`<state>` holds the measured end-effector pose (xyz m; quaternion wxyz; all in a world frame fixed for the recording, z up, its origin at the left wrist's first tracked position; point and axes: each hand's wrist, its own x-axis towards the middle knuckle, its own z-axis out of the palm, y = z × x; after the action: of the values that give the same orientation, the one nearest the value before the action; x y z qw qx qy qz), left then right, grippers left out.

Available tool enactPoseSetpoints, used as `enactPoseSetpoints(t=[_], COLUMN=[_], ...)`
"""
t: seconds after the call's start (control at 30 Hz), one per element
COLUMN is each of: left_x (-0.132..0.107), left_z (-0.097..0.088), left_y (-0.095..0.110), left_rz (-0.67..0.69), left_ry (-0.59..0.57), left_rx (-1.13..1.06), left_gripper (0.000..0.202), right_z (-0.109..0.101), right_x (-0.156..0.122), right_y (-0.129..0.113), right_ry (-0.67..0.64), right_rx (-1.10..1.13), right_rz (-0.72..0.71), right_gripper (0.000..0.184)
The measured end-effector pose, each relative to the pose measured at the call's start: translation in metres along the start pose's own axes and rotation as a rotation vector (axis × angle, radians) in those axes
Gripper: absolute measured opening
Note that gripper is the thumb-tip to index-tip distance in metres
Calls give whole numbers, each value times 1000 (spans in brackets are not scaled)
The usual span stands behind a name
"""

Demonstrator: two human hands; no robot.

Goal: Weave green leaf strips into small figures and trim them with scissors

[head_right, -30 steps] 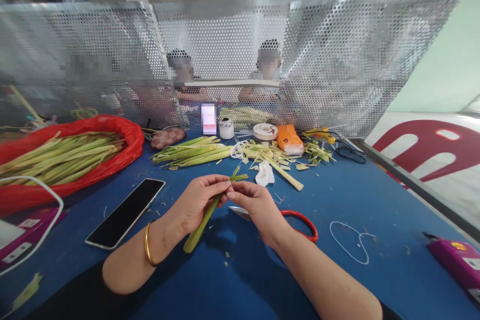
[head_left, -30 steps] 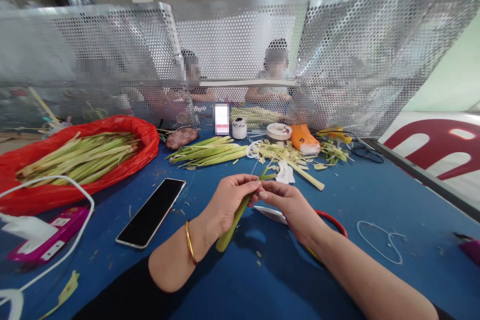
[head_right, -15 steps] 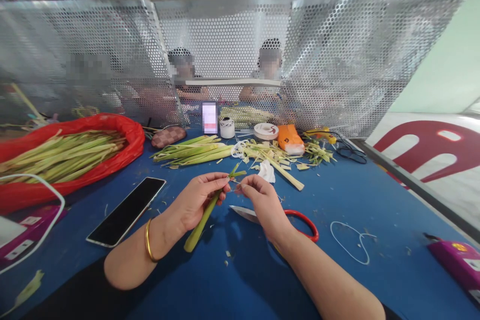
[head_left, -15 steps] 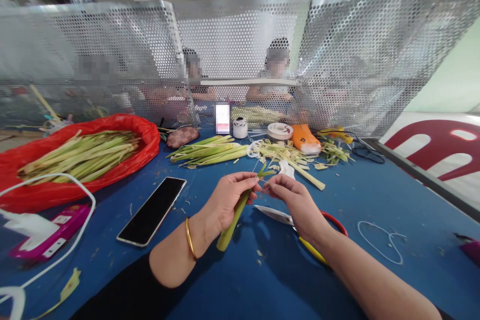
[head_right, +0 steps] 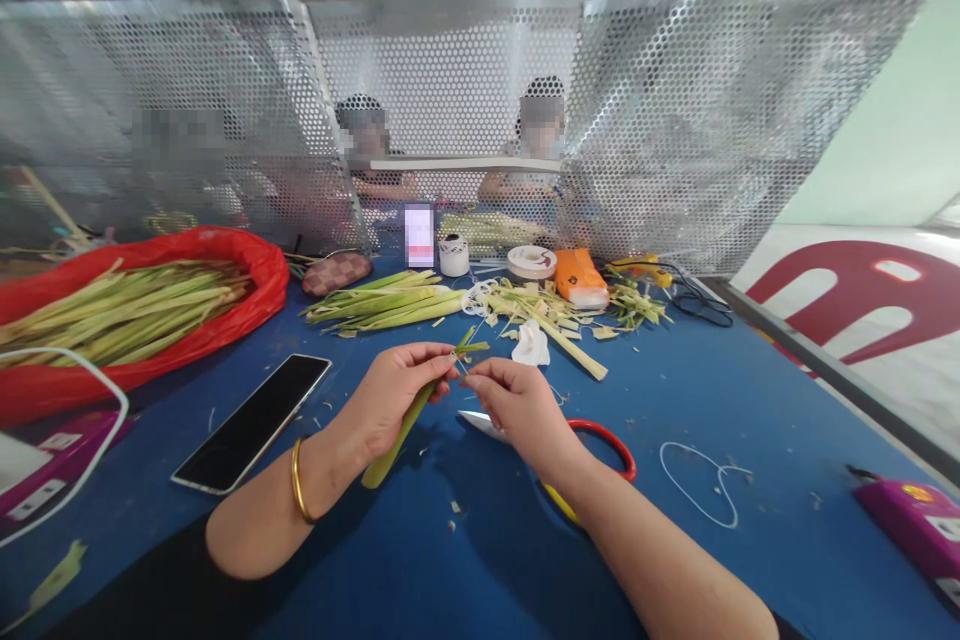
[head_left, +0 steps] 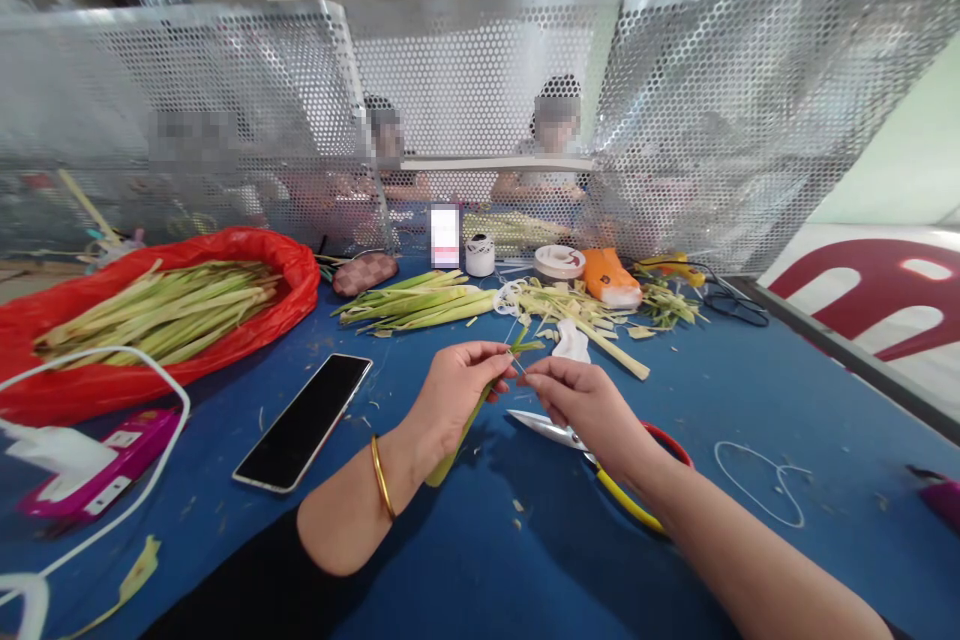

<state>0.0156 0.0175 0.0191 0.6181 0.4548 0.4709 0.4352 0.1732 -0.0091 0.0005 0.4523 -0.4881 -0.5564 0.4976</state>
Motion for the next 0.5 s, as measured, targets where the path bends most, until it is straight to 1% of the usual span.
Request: enactPoseSetpoints(t=[0.07, 0.1, 0.17, 0.27, 0.33, 0.43, 0.47, 0.5], left_x=[0, 1, 1, 2, 2, 0, -2, -3], left_z=[0, 0, 0, -1, -2, -5, -6, -6], left_y=[0, 1, 1, 0, -1, 0, 1, 2], left_rz=[21, 32, 61, 143, 231, 375, 395, 392], left_ry=[-4, -16, -31, -10, 2, -6, -40, -101], left_rx=[59, 88, 144, 262, 399, 666, 740, 791], left_gripper=[19, 20, 22, 17, 12, 11, 12, 14], right_z=[-1, -1, -1, 1, 1, -2, -4, -6], right_x=[-2, -4, -7, -12, -14, -15, -14, -12], right_y=[0, 0, 0, -1, -3, -5, -6, -7], right_ry=[70, 100, 125, 102, 91, 102, 107, 104], right_rx=[-364, -511, -733, -987, -1104, -1187, -1187, -1163], right_rz=[-189, -263, -360, -482, -578, -675, -682, -668], right_gripper=[21, 21, 22, 24, 24, 26, 27, 28])
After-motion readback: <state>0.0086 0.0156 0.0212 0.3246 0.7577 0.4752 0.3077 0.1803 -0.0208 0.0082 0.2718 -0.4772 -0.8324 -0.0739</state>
